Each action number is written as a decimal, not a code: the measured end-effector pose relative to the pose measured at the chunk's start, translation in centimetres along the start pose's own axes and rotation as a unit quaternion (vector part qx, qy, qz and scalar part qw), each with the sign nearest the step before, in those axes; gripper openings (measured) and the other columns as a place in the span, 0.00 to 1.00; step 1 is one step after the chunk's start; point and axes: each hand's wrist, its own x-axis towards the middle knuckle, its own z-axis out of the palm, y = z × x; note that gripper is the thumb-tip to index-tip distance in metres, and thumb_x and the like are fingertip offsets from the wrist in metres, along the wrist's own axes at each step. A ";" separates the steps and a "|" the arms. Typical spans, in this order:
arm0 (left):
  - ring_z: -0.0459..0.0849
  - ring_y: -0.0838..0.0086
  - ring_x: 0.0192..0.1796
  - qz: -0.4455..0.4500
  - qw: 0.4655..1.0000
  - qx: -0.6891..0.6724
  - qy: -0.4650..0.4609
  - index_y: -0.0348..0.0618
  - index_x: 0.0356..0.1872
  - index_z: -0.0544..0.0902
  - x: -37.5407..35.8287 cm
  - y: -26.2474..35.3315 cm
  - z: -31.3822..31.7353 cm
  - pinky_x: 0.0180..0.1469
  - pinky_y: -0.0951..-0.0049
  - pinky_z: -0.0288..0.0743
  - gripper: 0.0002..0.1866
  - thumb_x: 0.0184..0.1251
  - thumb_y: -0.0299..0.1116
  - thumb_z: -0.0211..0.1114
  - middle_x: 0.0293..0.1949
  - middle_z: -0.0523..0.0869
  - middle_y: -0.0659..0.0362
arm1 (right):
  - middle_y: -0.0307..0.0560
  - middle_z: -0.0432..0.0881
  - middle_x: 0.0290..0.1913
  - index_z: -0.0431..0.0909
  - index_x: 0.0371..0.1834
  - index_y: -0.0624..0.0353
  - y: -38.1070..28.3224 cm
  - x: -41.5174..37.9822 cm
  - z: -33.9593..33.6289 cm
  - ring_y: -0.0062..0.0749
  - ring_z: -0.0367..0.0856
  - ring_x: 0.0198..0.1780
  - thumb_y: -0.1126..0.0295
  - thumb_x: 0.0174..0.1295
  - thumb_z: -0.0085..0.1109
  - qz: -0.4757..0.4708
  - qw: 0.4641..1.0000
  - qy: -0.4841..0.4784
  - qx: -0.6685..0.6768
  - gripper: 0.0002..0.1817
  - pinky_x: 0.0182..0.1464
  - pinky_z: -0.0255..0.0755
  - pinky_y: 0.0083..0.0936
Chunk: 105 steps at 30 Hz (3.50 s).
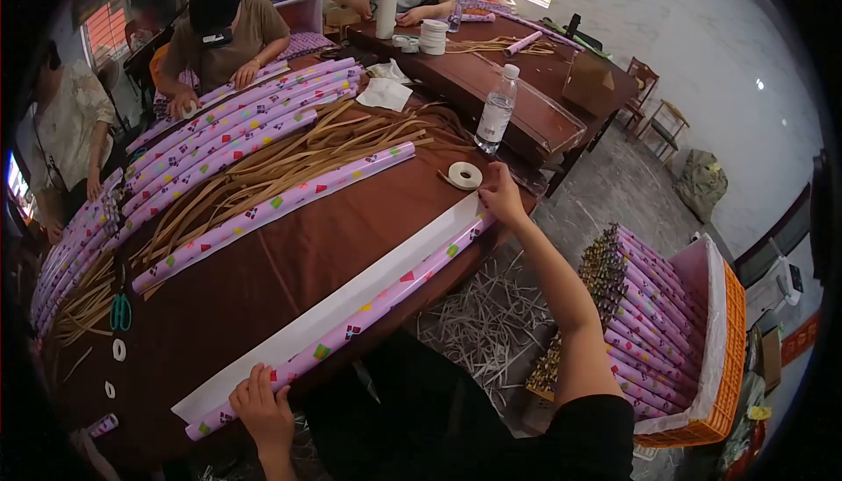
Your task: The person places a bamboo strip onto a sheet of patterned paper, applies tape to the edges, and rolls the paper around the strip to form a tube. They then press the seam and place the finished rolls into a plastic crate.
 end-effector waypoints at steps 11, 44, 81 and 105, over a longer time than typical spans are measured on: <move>0.75 0.57 0.53 0.001 1.000 0.002 -0.007 0.36 0.53 0.78 0.2 0.1 -0.3 0.60 0.56 0.63 0.19 0.63 0.34 0.65 0.58 0.79 0.52 | 0.52 0.80 0.48 0.64 0.64 0.65 -0.3 0.9 -3.1 0.29 0.83 0.40 0.79 0.58 0.64 0.165 0.941 -0.142 0.260 0.30 0.40 0.78 0.23; 0.77 0.69 0.47 0.001 0.999 -0.005 0.046 0.47 0.49 0.82 1.3 0.4 -0.1 0.53 0.64 0.65 0.18 0.60 0.42 0.69 0.51 0.83 0.60 | 0.53 0.86 0.36 0.83 0.41 0.64 -17.5 -2.3 11.1 0.41 0.85 0.36 0.69 0.61 0.65 -0.259 0.959 -0.106 0.048 0.10 0.41 0.78 0.31; 0.78 0.70 0.47 -0.004 1.000 0.003 0.023 0.47 0.53 0.82 1.6 0.5 -0.6 0.53 0.65 0.64 0.22 0.59 0.41 0.70 0.53 0.84 0.61 | 0.45 0.83 0.27 0.78 0.34 0.58 -29.6 5.6 22.9 0.43 0.82 0.29 0.63 0.60 0.65 -0.481 0.870 -0.089 -0.054 0.11 0.32 0.72 0.34; 0.75 0.68 0.46 0.015 1.000 0.020 0.020 0.61 0.63 0.79 1.6 1.0 -1.0 0.52 0.63 0.63 0.26 0.60 0.34 0.67 0.51 0.82 0.61 | 0.64 0.82 0.45 0.65 0.70 0.58 -11.4 -29.2 8.0 0.54 0.83 0.46 0.61 0.71 0.48 -0.396 0.175 -0.892 -0.126 0.26 0.47 0.77 0.47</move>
